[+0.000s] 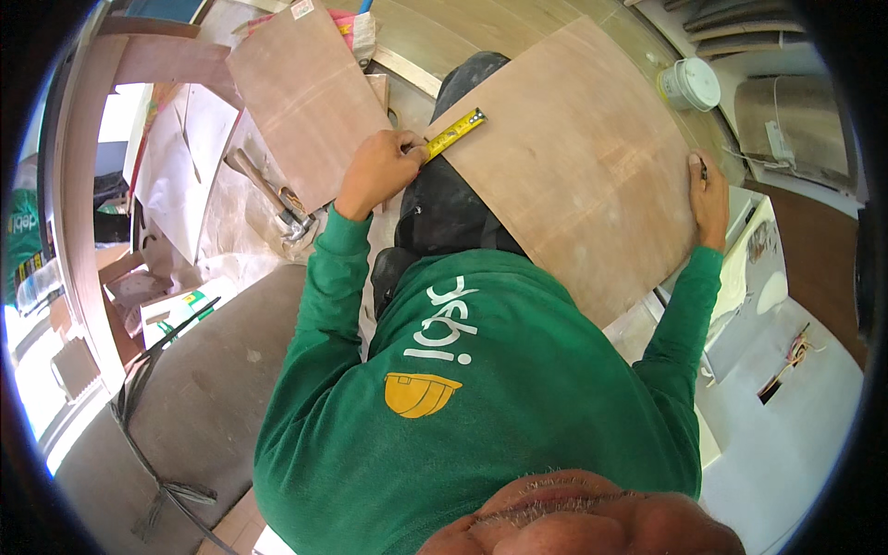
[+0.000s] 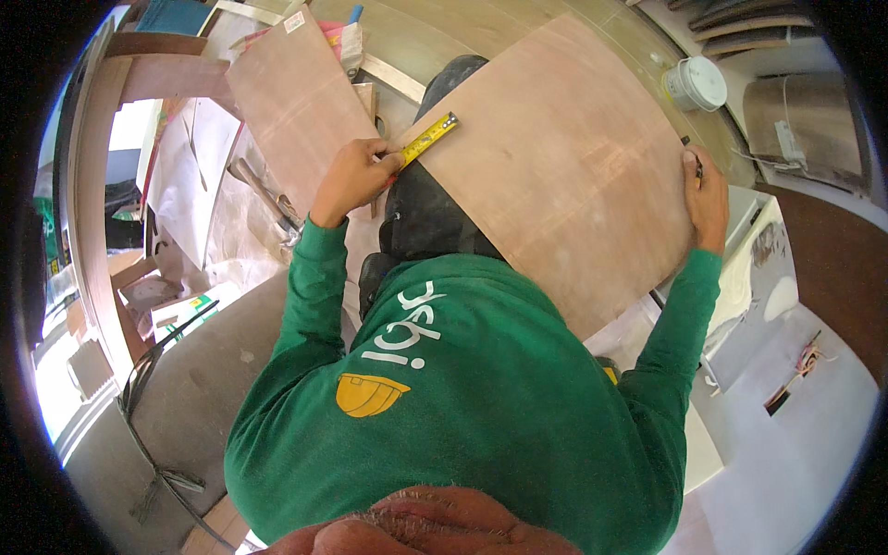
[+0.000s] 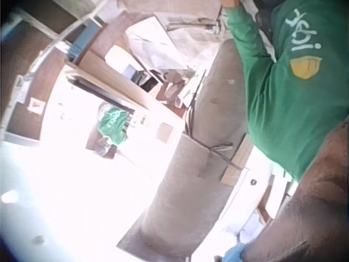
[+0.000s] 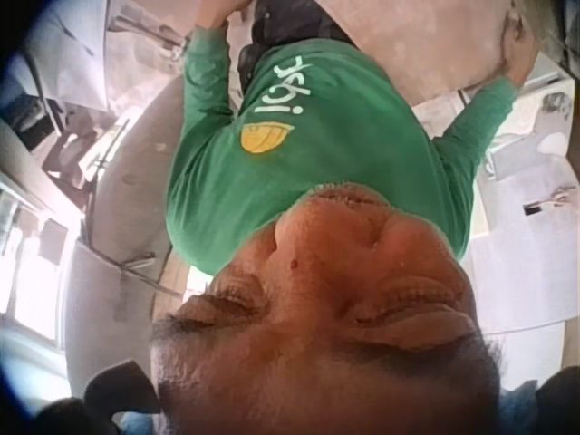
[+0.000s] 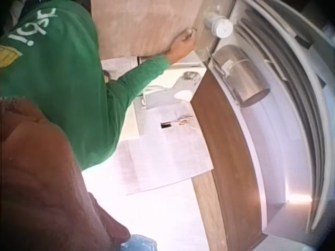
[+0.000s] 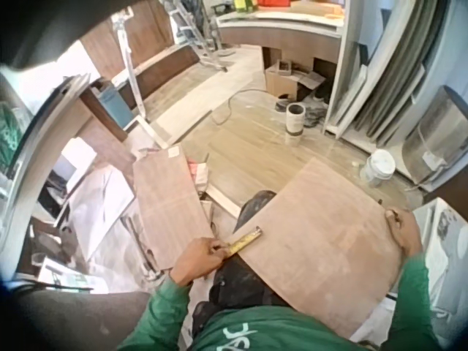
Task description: The person measures and marks a rectangular piece of wood using a tape measure and a pencil. They then use a hand saw to cut along the marked line.
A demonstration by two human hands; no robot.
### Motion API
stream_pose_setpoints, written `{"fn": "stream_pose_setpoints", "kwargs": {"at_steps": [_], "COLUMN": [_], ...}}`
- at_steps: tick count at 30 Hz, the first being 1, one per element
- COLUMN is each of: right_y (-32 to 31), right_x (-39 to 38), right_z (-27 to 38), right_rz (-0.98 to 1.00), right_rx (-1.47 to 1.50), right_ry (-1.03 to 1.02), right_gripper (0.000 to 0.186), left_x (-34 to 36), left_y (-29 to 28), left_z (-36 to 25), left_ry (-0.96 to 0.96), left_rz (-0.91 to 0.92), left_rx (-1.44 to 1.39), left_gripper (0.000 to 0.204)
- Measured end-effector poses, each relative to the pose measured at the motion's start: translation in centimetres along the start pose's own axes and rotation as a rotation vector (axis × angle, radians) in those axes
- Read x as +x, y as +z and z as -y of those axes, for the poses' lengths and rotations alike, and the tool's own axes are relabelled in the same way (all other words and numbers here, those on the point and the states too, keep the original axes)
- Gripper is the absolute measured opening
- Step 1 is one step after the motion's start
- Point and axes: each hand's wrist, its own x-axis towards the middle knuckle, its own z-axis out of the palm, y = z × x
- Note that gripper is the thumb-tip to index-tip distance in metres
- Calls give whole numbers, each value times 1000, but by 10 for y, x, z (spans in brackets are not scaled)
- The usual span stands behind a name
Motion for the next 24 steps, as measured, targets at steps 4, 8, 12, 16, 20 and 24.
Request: {"fn": "stream_pose_setpoints", "kwargs": {"at_steps": [4,8,12,16,20,24], "right_y": [1,9,38,61,73,76], "right_x": [-4,-8,-3,5,9,11], "right_z": [40,117,175,210,227,229], "right_rz": [-246,-260,-116,22,43,59], "right_rx": [41,308,346,462,473,503], "right_ry": [-143,-292,-434,-475,-506,-507], "right_gripper": [41,33,31,30,32,33], "left_x": [8,12,19,21,22,26], "left_y": [-1,0,4,4,3,4], "left_z": [3,2,2,5,8,16], "left_ry": [7,7,42,48,27,7], "left_rz": [-43,-54,-34,-30,-18,19], "left_rx": [34,21,33,24,0,-41], "left_gripper": [28,27,29,29,29,30]}}
